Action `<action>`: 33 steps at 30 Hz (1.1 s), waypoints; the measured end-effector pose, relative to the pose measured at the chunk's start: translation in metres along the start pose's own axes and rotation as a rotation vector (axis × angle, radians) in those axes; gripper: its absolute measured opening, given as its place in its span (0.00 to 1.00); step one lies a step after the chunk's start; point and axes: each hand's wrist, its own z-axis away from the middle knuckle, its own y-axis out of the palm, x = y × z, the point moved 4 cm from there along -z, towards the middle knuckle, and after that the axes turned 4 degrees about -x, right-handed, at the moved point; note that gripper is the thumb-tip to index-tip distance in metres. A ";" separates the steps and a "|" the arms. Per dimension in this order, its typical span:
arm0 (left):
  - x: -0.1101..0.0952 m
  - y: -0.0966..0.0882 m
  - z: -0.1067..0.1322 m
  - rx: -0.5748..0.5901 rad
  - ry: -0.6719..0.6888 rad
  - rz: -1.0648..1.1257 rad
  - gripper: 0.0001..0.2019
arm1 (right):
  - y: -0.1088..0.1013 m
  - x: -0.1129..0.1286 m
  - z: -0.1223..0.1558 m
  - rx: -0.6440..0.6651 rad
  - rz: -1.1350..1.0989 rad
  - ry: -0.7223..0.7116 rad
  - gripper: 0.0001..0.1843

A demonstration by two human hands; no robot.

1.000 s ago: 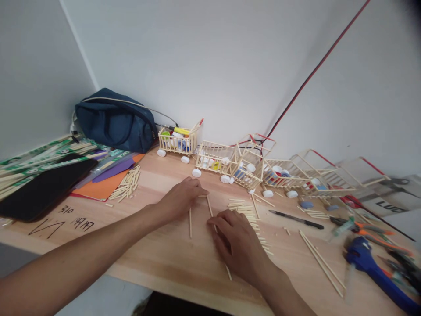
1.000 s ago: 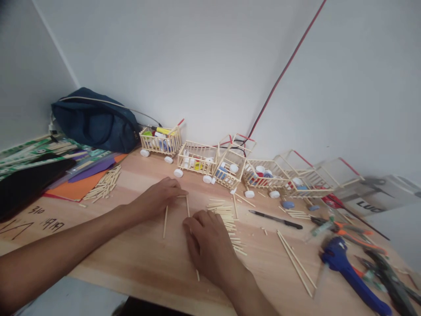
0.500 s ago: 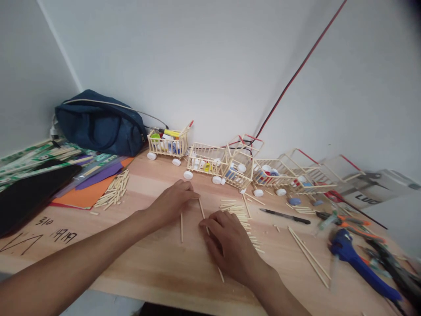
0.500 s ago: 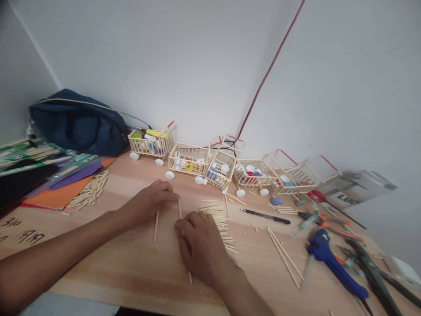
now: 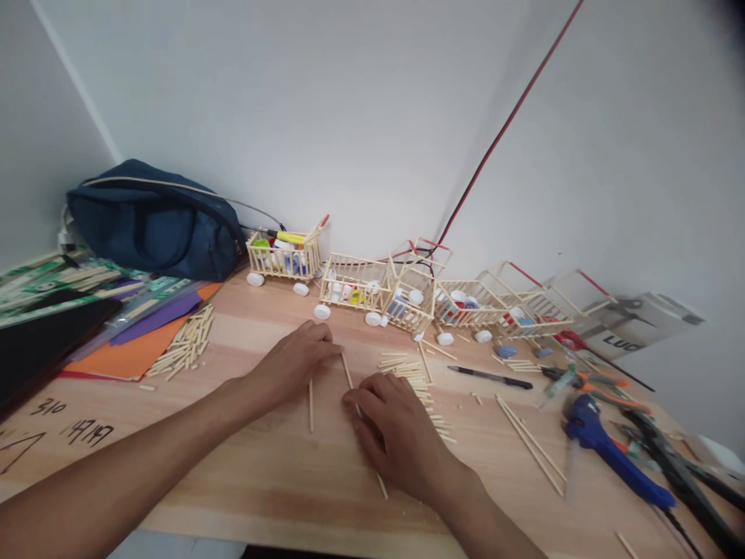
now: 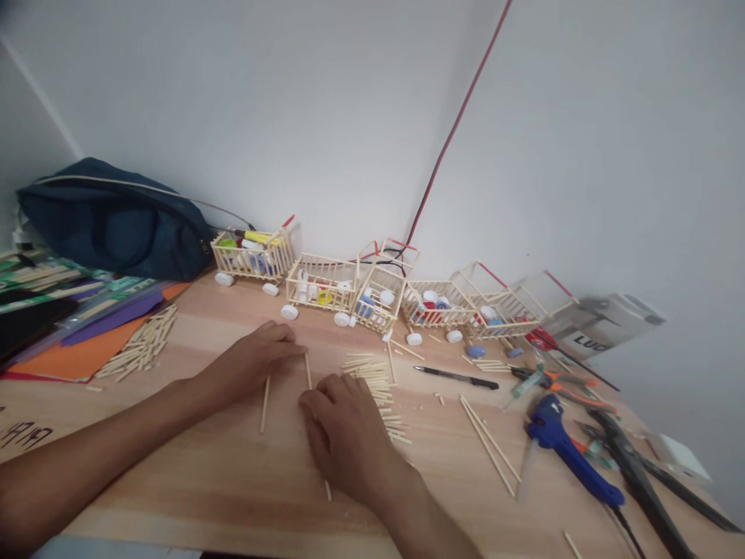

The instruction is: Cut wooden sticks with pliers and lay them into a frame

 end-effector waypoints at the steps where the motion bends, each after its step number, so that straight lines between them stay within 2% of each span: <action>1: 0.000 0.000 0.000 0.002 0.004 0.000 0.17 | 0.000 0.000 0.000 0.001 0.000 0.000 0.10; 33: -0.008 -0.005 -0.001 0.064 -0.021 -0.072 0.16 | -0.001 0.001 0.000 0.015 0.012 -0.003 0.11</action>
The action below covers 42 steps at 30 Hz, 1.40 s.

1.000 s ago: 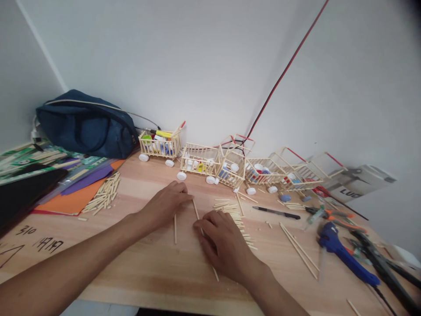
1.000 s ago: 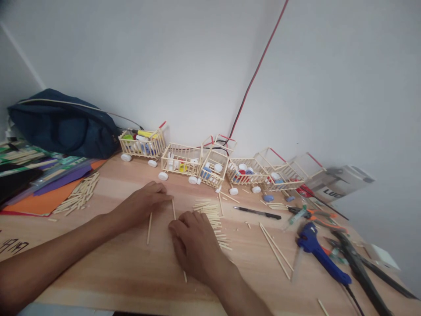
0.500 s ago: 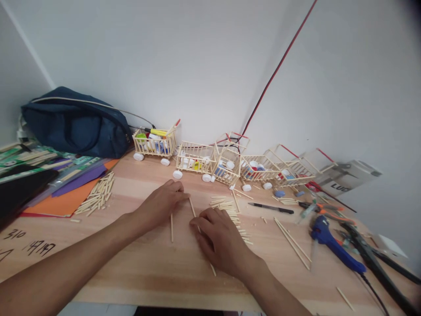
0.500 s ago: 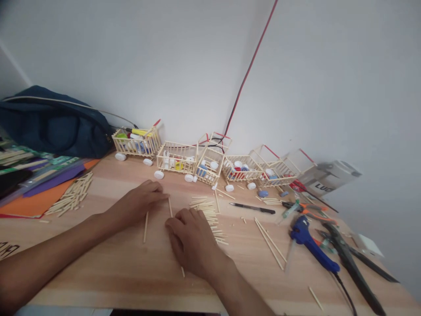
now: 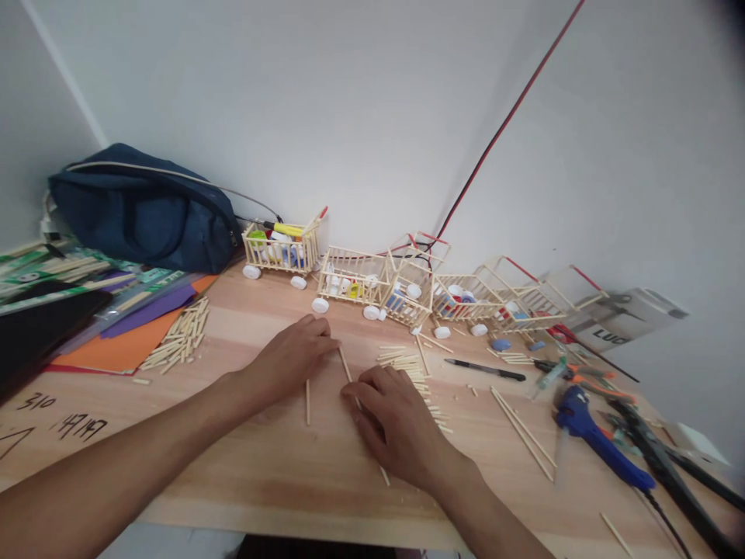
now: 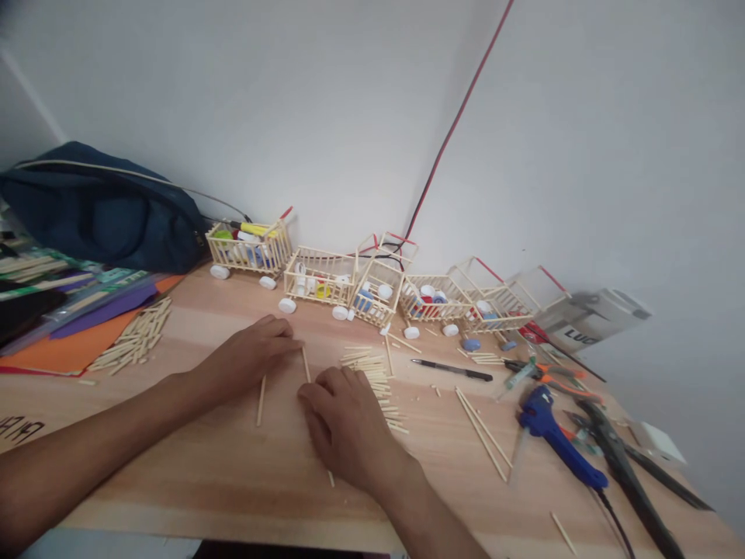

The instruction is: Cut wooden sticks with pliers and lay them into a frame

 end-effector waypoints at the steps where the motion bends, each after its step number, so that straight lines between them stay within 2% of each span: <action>1: 0.000 0.000 0.000 0.004 -0.001 0.000 0.16 | 0.000 0.000 0.000 -0.001 -0.002 0.000 0.11; 26: 0.001 0.001 0.000 -0.020 -0.007 -0.029 0.16 | 0.000 -0.004 0.002 -0.006 -0.032 -0.025 0.11; 28: 0.001 0.001 0.000 -0.017 -0.012 -0.029 0.16 | -0.004 -0.009 0.003 -0.067 -0.072 -0.023 0.12; 30: 0.001 0.001 0.000 -0.013 -0.017 -0.026 0.16 | -0.015 -0.021 0.004 -0.212 -0.097 0.031 0.11; 33: 0.002 0.001 -0.001 0.005 -0.030 -0.021 0.17 | -0.042 -0.049 0.009 -0.478 -0.069 0.231 0.11; 34: 0.002 0.001 -0.001 0.009 -0.034 -0.019 0.17 | -0.051 -0.059 0.010 -0.521 -0.052 0.309 0.11; 37: 0.002 0.002 -0.001 0.012 -0.043 -0.013 0.18 | -0.071 -0.086 0.011 -0.551 -0.027 0.474 0.14; 39: 0.003 0.003 0.000 0.005 -0.043 -0.015 0.17 | -0.077 -0.096 0.007 -0.556 -0.031 0.497 0.18; 42: 0.004 0.004 0.000 -0.016 -0.033 -0.004 0.17 | -0.074 -0.101 -0.002 -0.549 -0.076 0.457 0.23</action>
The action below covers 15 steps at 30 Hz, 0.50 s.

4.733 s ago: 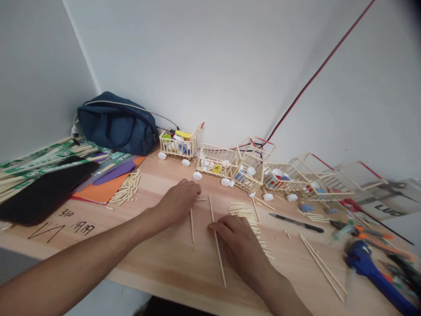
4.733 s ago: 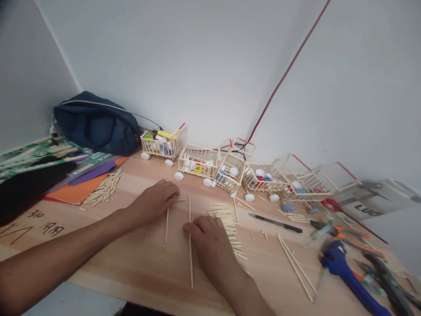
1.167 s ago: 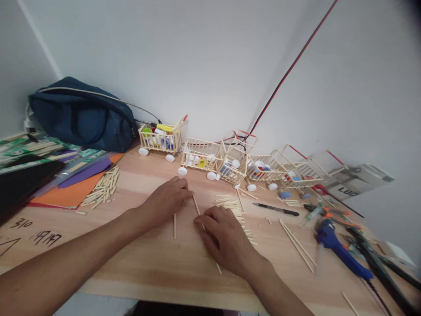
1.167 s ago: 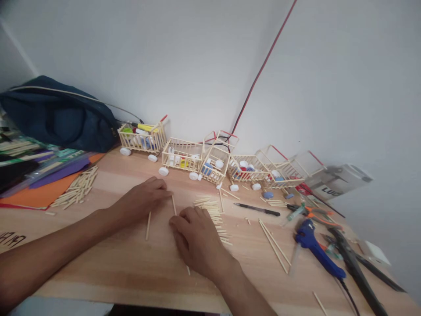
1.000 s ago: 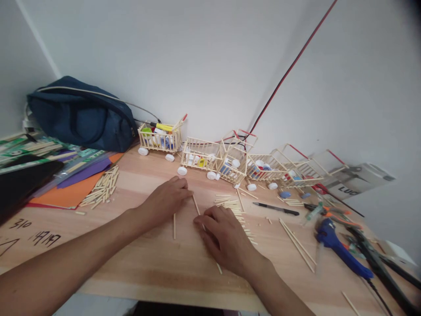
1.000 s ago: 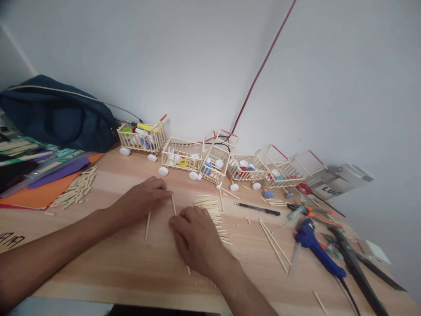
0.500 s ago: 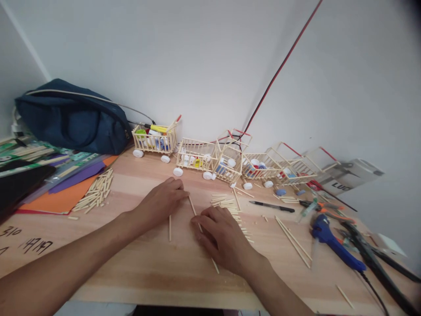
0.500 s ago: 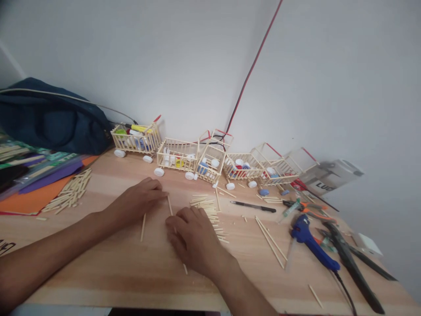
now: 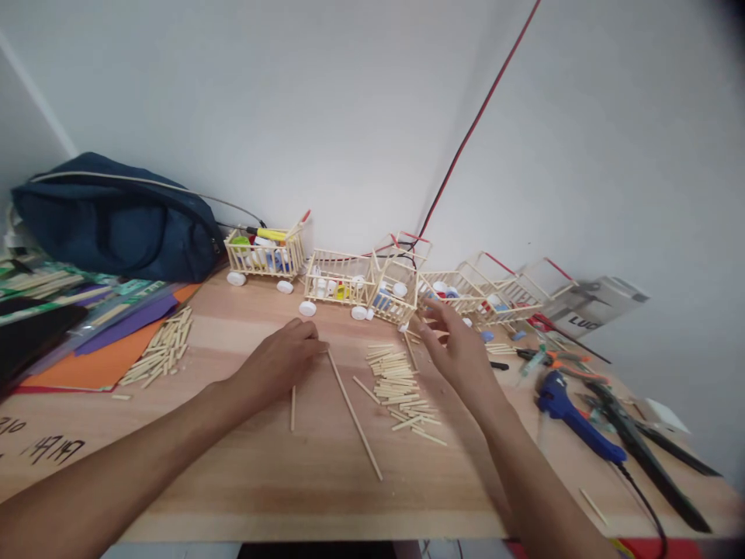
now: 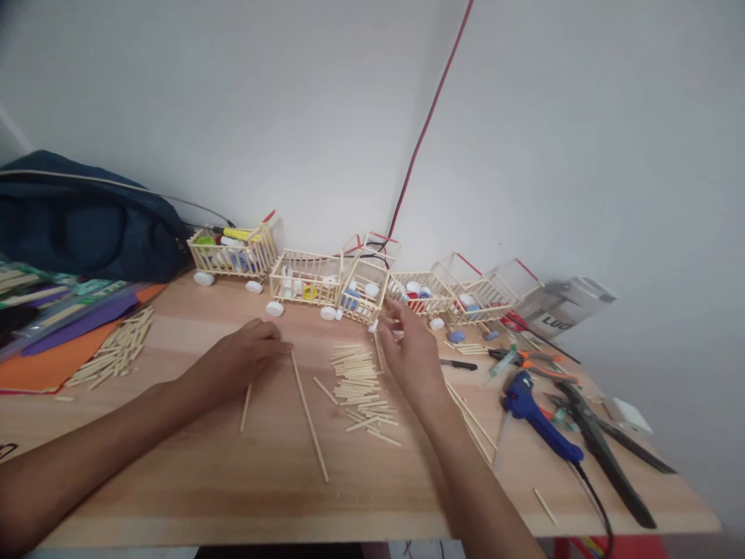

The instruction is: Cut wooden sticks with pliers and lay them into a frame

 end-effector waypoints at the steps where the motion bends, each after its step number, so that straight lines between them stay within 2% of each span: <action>1: 0.000 0.000 0.000 -0.012 0.003 0.010 0.17 | 0.004 0.001 -0.001 0.010 -0.009 -0.017 0.24; 6: 0.000 -0.003 0.000 -0.055 0.006 0.040 0.15 | 0.017 0.005 -0.007 -0.019 0.101 -0.130 0.19; 15: 0.002 0.000 -0.001 -0.082 0.054 0.037 0.16 | 0.020 0.015 -0.016 -0.046 0.220 -0.212 0.13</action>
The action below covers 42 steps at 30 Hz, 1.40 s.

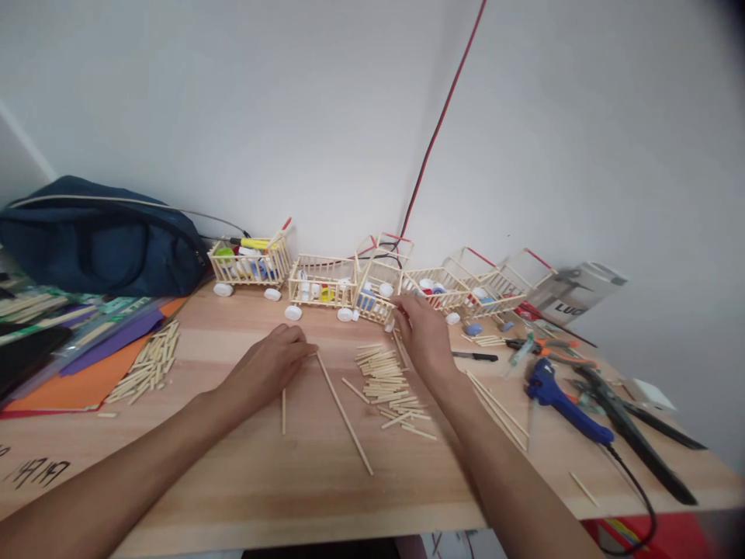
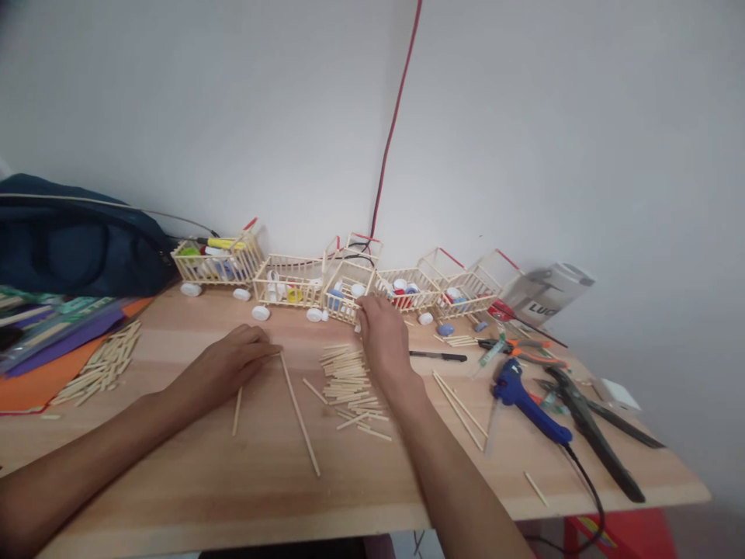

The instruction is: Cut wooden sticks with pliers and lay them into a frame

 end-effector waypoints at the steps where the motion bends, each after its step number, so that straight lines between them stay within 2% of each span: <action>1: 0.000 0.000 0.000 -0.010 0.006 0.002 0.16 | 0.000 0.002 0.001 -0.004 0.002 -0.008 0.13; 12: 0.004 0.004 0.001 -0.057 0.028 0.016 0.15 | 0.009 0.014 0.005 0.002 -0.055 -0.005 0.12; 20: 0.002 0.003 0.001 -0.103 0.051 -0.012 0.15 | 0.004 0.024 0.019 -0.011 -0.090 -0.021 0.15; 27: 0.001 0.001 -0.002 -0.129 0.055 -0.041 0.16 | 0.002 0.036 0.026 0.046 -0.124 -0.035 0.16; 33: -0.003 -0.001 -0.004 -0.120 0.054 -0.075 0.17 | 0.005 0.046 0.032 0.091 -0.179 -0.058 0.16; 42: -0.009 -0.002 -0.004 -0.121 0.039 -0.105 0.18 | 0.008 0.048 0.037 0.079 -0.216 -0.101 0.16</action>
